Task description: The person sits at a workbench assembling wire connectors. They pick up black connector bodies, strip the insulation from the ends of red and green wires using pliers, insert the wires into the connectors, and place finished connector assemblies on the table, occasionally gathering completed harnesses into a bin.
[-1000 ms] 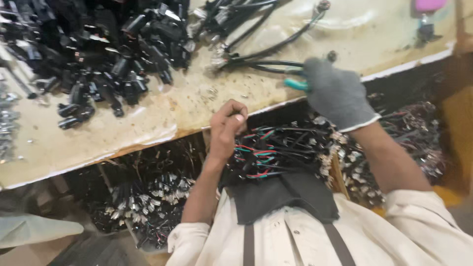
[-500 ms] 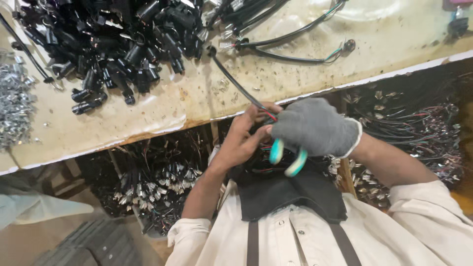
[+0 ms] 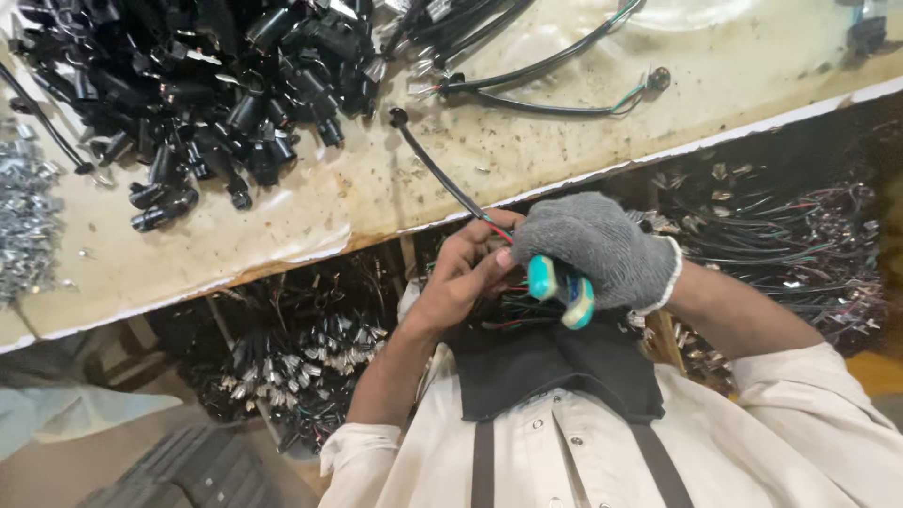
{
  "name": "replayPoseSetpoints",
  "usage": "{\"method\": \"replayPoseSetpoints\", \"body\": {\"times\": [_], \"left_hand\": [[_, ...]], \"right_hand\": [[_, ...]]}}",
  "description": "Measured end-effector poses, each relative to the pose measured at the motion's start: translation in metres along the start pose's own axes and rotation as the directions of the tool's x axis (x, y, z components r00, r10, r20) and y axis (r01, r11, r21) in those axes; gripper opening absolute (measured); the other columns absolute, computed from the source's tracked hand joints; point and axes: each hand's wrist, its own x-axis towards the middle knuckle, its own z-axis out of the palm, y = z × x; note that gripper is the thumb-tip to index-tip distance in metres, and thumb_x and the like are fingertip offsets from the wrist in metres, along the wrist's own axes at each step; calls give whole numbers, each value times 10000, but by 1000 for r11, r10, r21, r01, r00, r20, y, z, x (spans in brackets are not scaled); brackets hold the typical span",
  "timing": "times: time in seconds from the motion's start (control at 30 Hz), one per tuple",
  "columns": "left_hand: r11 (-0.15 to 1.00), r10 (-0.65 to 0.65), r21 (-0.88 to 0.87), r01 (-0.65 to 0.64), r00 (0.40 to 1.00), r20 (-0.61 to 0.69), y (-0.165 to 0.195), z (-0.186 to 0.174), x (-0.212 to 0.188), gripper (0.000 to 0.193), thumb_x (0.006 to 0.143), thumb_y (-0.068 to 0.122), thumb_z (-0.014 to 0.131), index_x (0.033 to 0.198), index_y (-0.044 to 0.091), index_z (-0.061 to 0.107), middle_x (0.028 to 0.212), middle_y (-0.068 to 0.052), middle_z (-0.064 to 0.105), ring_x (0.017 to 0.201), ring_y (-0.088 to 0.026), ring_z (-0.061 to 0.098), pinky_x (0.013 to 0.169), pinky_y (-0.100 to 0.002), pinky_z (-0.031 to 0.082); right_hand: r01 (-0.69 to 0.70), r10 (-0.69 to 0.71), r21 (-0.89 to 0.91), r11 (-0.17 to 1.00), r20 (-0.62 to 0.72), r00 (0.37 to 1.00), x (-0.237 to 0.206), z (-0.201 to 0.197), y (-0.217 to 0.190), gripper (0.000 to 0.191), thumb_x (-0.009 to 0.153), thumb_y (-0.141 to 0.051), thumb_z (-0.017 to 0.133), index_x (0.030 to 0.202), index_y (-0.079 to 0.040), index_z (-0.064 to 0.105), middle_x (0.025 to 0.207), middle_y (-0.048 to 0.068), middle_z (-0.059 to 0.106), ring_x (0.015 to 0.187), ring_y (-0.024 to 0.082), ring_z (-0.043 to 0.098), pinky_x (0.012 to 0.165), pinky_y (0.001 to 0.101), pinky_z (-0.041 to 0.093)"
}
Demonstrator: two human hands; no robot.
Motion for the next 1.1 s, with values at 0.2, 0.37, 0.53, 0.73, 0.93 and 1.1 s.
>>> {"method": "replayPoseSetpoints", "body": {"times": [0.2, 0.37, 0.53, 0.73, 0.93, 1.1], "left_hand": [[976, 210, -61, -210, 978, -3, -5, 2, -4, 438, 1052, 242, 685, 1373, -25, 553, 958, -17, 619, 831, -77, 537, 727, -213, 431], [887, 369, 290, -360, 929, 25, 6, 5, -9, 414, 1017, 302, 678, 1285, 3, 578, 1161, -48, 658, 990, -117, 618, 884, -254, 506], [677, 290, 673, -298, 948, 128, 28, 23, -1, 569, 1039, 264, 732, 1471, 1, 471, 1037, -107, 681, 893, -202, 679, 842, -348, 548], [-105, 23, 966, -238, 970, 241, 61, 20, -40, 824, 808, 190, 747, 1551, 56, 415, 919, -160, 678, 692, -334, 680, 604, -445, 544], [-161, 737, 915, 370, 662, -137, 77, -78, 0, 588, 926, 307, 759, 1381, 6, 539, 1155, -237, 650, 956, -379, 672, 673, -430, 551], [-57, 854, 886, 461, 483, -196, 60, -141, 34, 385, 978, 211, 787, 1262, 65, 572, 1138, -119, 656, 988, -268, 696, 782, -370, 603]], "right_hand": [[132, 575, 916, 378, -344, 742, -18, 33, -8, 268, 994, -224, 736, 878, -79, 544, 759, 63, 581, 685, 209, 543, 662, 377, 437], [369, 440, 899, 234, -436, 785, -12, 52, -11, 378, 982, -189, 703, 753, -116, 412, 619, 32, 474, 517, 173, 409, 512, 348, 350], [223, 636, 939, 263, -342, 691, 25, 29, -21, 267, 931, -156, 723, 858, -100, 472, 630, 35, 467, 472, 158, 415, 447, 320, 355], [-456, 376, -767, 452, -300, 877, 38, -44, 2, 379, 847, -104, 810, 1178, -32, 640, 1155, 203, 664, 848, 320, 691, 629, 391, 563], [-410, 453, -790, 455, -192, 871, -25, -67, 40, 262, 940, -167, 836, 1131, -67, 687, 1077, 134, 674, 901, 285, 705, 738, 396, 586], [-536, 567, -781, 321, -295, 769, -16, -67, 31, 259, 887, -313, 867, 951, -117, 710, 888, 119, 671, 745, 264, 689, 624, 399, 541]]}}
